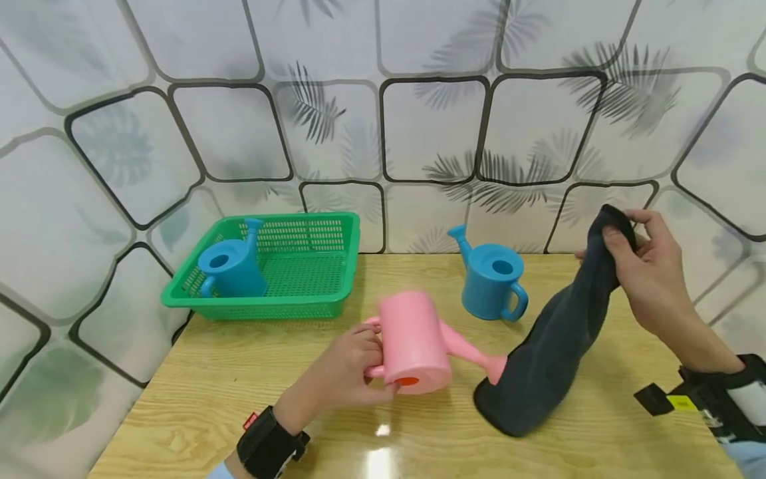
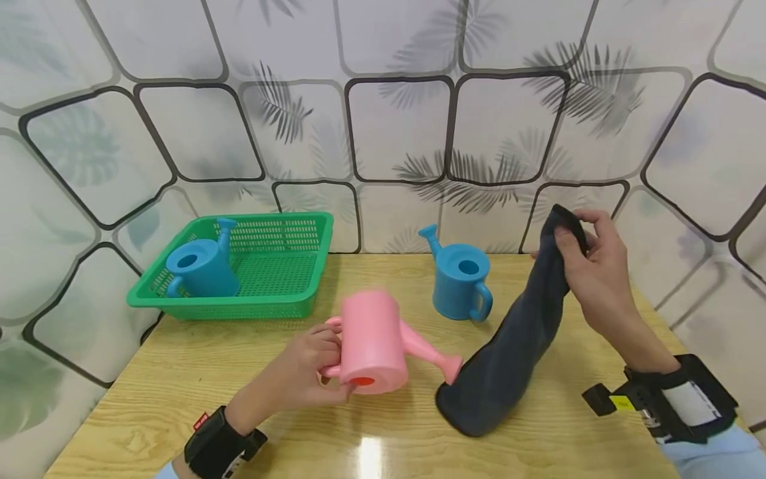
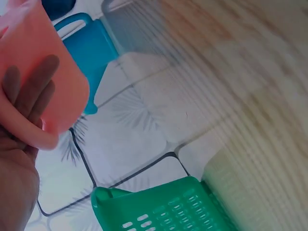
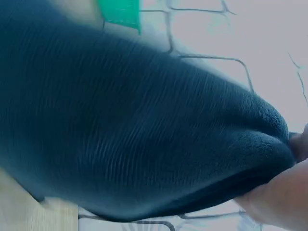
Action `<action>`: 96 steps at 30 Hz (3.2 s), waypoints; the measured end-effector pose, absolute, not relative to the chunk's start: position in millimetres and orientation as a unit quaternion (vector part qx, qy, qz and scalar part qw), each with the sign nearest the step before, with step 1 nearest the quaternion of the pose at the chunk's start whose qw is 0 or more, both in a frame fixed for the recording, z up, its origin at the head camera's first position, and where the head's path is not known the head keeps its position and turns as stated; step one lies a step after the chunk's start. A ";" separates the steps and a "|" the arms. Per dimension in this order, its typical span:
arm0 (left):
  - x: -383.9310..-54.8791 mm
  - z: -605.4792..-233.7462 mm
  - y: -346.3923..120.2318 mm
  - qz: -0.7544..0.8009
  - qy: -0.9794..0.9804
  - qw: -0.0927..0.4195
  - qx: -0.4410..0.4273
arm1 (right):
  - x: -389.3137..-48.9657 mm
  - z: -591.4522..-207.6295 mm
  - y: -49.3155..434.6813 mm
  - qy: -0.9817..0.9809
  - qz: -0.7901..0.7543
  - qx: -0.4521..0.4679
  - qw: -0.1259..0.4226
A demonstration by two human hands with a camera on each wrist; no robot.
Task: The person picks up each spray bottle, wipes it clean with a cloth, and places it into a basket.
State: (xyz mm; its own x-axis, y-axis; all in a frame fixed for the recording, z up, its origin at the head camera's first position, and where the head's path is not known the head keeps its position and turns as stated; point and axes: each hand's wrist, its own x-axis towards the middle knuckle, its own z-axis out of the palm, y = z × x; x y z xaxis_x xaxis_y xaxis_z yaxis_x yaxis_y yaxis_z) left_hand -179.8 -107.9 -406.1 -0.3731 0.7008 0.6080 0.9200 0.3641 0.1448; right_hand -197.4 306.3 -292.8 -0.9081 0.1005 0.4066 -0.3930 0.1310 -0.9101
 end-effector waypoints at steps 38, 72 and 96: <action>-162.4 -411.1 -72.2 -0.079 -0.785 0.244 -0.564 | -163.7 -340.4 182.7 -0.820 0.274 0.499 0.061; -164.8 -409.0 -80.2 -0.126 -0.778 0.230 -0.571 | -148.2 -350.2 187.4 -0.757 0.276 0.575 0.143; -155.1 -409.2 -79.5 -0.122 -0.775 0.226 -0.578 | -181.6 -354.6 205.3 -0.798 0.291 0.456 0.265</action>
